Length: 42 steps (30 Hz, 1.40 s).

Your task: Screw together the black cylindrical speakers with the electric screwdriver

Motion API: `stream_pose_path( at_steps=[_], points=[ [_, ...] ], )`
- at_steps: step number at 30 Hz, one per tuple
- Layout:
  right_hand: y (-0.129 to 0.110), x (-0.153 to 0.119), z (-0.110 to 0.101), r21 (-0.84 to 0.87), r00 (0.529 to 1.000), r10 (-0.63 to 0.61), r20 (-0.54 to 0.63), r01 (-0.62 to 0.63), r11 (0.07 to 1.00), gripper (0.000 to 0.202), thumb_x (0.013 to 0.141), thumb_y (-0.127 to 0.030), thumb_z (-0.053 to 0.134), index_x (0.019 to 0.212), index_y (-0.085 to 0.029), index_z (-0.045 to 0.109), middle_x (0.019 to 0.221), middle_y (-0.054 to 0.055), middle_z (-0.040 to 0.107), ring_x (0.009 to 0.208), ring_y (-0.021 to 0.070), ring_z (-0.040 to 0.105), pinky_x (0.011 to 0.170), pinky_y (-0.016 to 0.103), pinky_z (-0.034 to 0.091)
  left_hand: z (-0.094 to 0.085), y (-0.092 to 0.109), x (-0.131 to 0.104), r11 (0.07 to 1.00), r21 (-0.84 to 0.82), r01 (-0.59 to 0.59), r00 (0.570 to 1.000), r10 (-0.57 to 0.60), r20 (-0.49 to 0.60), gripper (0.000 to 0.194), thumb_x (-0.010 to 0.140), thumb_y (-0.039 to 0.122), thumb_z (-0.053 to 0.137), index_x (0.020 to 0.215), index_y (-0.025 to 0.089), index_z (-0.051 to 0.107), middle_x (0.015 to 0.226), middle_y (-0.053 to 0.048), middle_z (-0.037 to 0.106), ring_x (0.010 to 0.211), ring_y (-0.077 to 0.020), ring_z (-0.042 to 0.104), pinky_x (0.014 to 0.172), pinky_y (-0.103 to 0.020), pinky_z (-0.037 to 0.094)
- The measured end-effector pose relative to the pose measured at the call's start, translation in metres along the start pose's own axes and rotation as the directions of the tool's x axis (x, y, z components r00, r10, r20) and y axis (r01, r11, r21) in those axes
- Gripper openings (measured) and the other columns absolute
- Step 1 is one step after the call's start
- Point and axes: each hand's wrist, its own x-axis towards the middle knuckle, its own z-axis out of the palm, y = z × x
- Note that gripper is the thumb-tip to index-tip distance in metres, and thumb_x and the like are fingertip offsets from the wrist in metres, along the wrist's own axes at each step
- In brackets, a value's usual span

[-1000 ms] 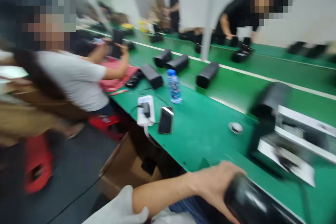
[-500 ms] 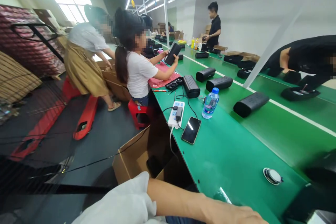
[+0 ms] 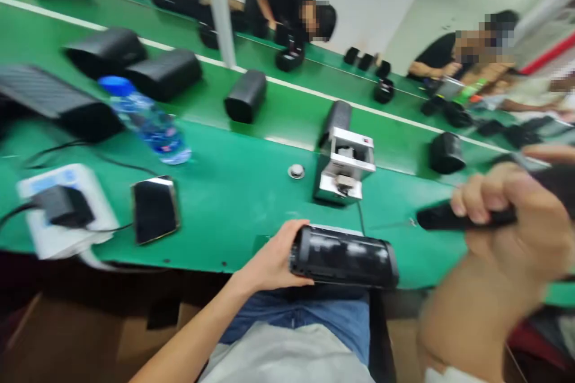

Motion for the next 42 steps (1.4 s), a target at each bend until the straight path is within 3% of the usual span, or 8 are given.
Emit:
stream_pose_path(
  at_steps=[2, 4, 10, 15, 19, 23, 32, 42],
  points=[
    [0.006, 0.008, 0.008, -0.04, 0.977, -0.212, 0.025, 0.213, 0.976, 0.029, 0.07, -0.015, 0.088, 0.093, -0.027, 0.075, 0.053, -0.011, 0.048, 0.038, 0.0085, 0.041, 0.036, 0.025, 0.038, -0.001, -0.001, 0.0, 1.0, 0.021, 0.01, 1.0, -0.01, 0.021, 0.111, 0.076, 0.039, 0.101, 0.164, 0.025, 0.035, 0.165, -0.021, 0.05, 0.156, -0.0413, 0.053, 0.132, -0.061, 0.044],
    [0.024, 0.015, 0.024, -0.026, 0.958, -0.282, 0.04, 0.284, 0.959, 0.023, 0.078, -0.019, 0.084, 0.089, -0.026, 0.066, 0.054, -0.012, 0.046, 0.038, 0.0093, 0.046, 0.038, 0.026, 0.041, -0.001, 0.002, -0.002, 0.999, 0.04, 0.015, 1.0, -0.016, 0.027, 0.109, 0.078, 0.035, 0.099, 0.164, 0.026, 0.034, 0.166, -0.02, 0.05, 0.156, -0.0415, 0.053, 0.131, -0.061, 0.046],
    [0.072, 0.02, 0.057, -0.06, 0.951, -0.264, 0.164, 0.276, 0.959, 0.024, 0.091, -0.028, 0.081, 0.085, -0.028, 0.058, 0.055, -0.012, 0.047, 0.039, 0.0103, 0.049, 0.042, 0.028, 0.044, -0.001, 0.008, -0.003, 0.995, 0.081, 0.05, 0.998, -0.052, 0.019, 0.111, 0.077, 0.036, 0.1, 0.165, 0.028, 0.032, 0.166, -0.018, 0.051, 0.154, -0.0408, 0.057, 0.129, -0.06, 0.05],
    [0.091, 0.026, 0.063, -0.117, 0.967, -0.195, 0.162, 0.215, 0.97, 0.03, 0.091, -0.04, 0.085, 0.086, -0.028, 0.058, 0.057, -0.011, 0.048, 0.038, 0.0089, 0.046, 0.039, 0.028, 0.043, -0.001, 0.007, -0.002, 0.995, 0.095, 0.037, 0.999, -0.039, 0.021, 0.11, 0.077, 0.034, 0.099, 0.164, 0.028, 0.031, 0.164, -0.017, 0.052, 0.154, -0.0408, 0.057, 0.129, -0.061, 0.049],
    [0.095, 0.026, 0.062, -0.11, 0.973, -0.126, 0.193, 0.149, 0.983, 0.029, 0.088, -0.037, 0.086, 0.085, -0.027, 0.058, 0.063, -0.009, 0.054, 0.038, 0.0085, 0.045, 0.037, 0.029, 0.042, -0.001, 0.007, -0.002, 0.992, 0.119, 0.035, 0.999, -0.038, 0.028, 0.111, 0.078, 0.033, 0.099, 0.164, 0.028, 0.029, 0.165, -0.018, 0.05, 0.155, -0.0412, 0.055, 0.13, -0.063, 0.048],
    [0.078, 0.021, 0.045, -0.108, 0.974, -0.103, 0.201, 0.127, 0.986, 0.025, 0.087, -0.032, 0.086, 0.087, -0.028, 0.061, 0.064, -0.009, 0.051, 0.039, 0.0097, 0.046, 0.039, 0.029, 0.04, -0.002, 0.008, -0.002, 0.992, 0.123, 0.028, 0.999, -0.033, 0.035, 0.108, 0.08, 0.033, 0.097, 0.164, 0.029, 0.03, 0.163, -0.018, 0.051, 0.152, -0.042, 0.057, 0.128, -0.065, 0.05],
    [-0.017, 0.005, -0.022, -0.261, 0.982, -0.143, 0.122, 0.171, 0.95, 0.017, 0.082, -0.022, 0.081, 0.088, -0.028, 0.067, 0.055, -0.011, 0.047, 0.038, 0.011, 0.041, 0.038, 0.03, 0.036, -0.002, 0.002, 0.0, 0.988, 0.155, 0.014, 1.0, -0.017, 0.02, 0.099, 0.084, 0.043, 0.092, 0.163, 0.028, 0.034, 0.161, -0.016, 0.054, 0.147, -0.041, 0.062, 0.124, -0.061, 0.054],
    [-0.017, -0.001, -0.035, -0.258, 0.982, -0.129, 0.138, 0.161, 0.953, 0.02, 0.084, -0.024, 0.086, 0.091, -0.028, 0.068, 0.055, -0.011, 0.049, 0.037, 0.0112, 0.045, 0.037, 0.029, 0.04, 0.0, -0.002, -0.001, 0.985, 0.171, 0.032, 0.999, -0.034, 0.008, 0.098, 0.084, 0.045, 0.091, 0.163, 0.03, 0.035, 0.161, -0.015, 0.055, 0.144, -0.0406, 0.065, 0.121, -0.06, 0.057]
  ],
)
